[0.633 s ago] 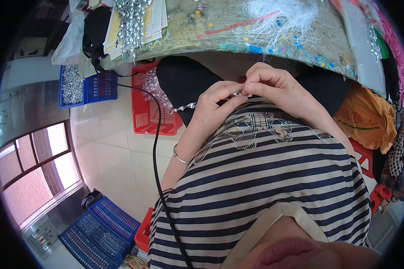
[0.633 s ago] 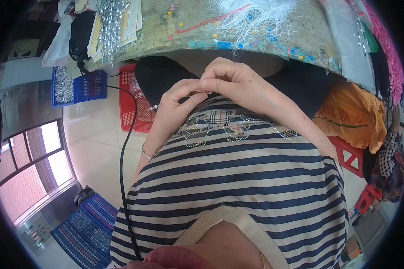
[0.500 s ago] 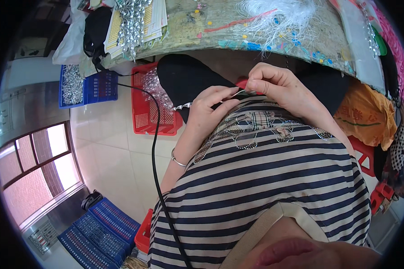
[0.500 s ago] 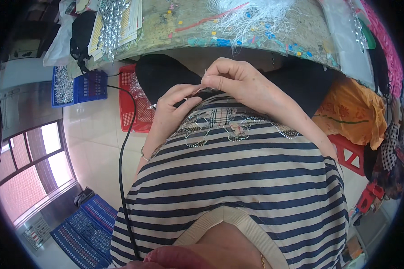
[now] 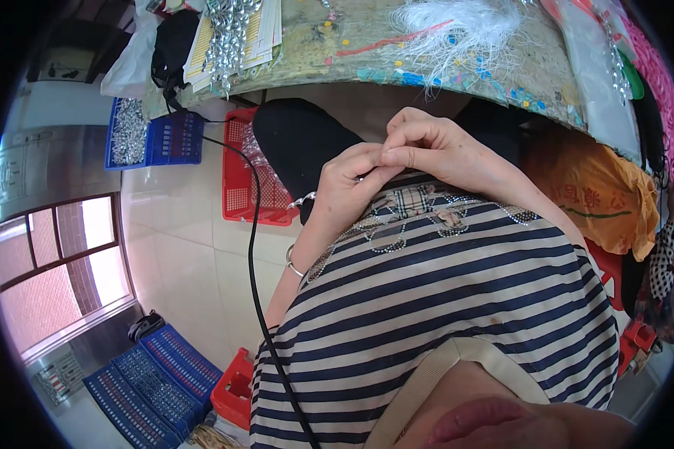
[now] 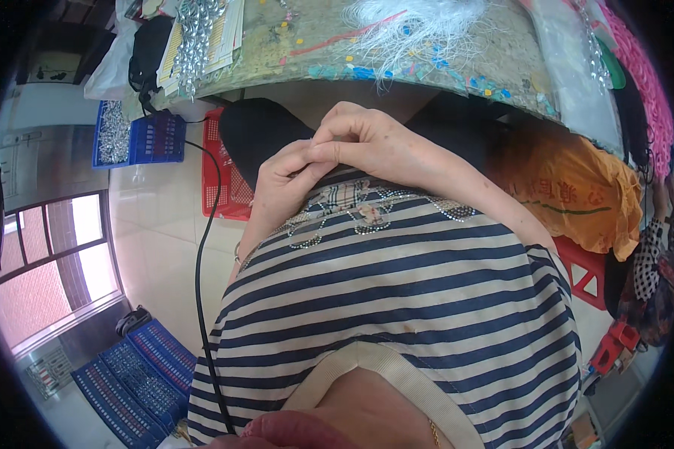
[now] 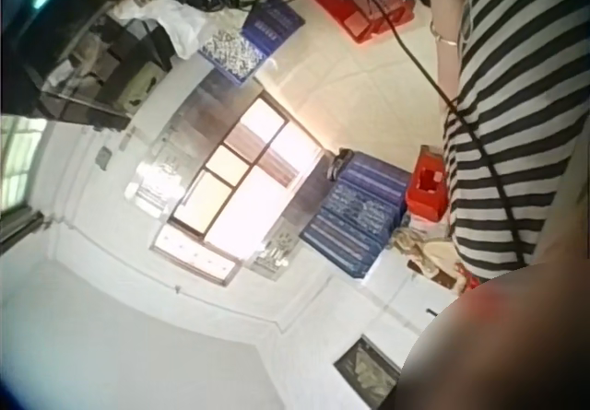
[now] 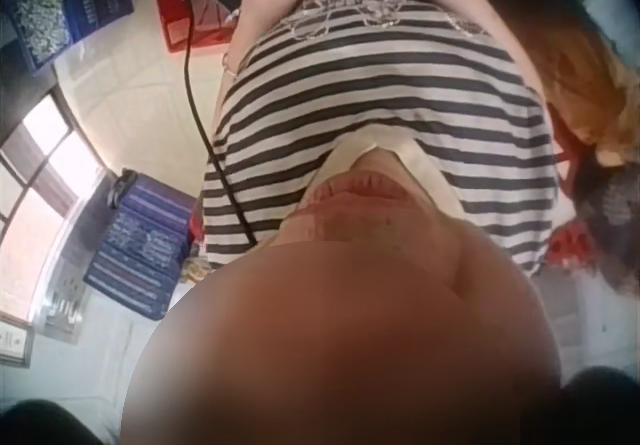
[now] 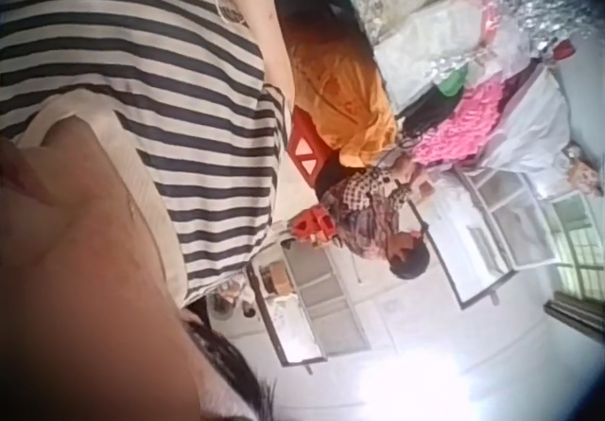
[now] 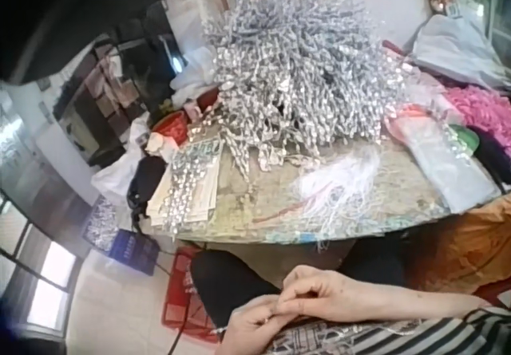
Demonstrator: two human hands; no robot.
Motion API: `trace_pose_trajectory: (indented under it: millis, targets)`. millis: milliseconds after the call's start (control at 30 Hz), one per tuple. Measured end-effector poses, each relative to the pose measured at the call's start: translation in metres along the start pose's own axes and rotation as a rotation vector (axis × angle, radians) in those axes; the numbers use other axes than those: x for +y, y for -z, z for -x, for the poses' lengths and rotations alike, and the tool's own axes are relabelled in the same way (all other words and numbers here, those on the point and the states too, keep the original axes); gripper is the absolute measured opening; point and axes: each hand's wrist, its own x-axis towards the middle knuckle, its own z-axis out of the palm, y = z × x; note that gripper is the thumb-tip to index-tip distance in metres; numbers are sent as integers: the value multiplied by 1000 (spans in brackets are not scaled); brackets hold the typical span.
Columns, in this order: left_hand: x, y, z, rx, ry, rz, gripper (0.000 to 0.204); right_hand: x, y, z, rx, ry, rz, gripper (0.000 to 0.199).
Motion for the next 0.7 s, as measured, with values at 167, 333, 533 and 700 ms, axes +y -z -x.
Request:
trace_pose_trajectory:
  millis: [167,333,533,700]
  targets:
    - [7,-4,12,6,54,-89,15,13,-3,3,-38,5,-78,13]
    - [7,-7,19,62,-9,-221,13,10,-4,6,-72,-10,-22,20]
    - [9,-6,24,20,66,-122,13,12,-5,6,-87,43,-8,20]
    - [4,-3,19,37,-33,-174,15,12,-8,4,-68,55,6,15]
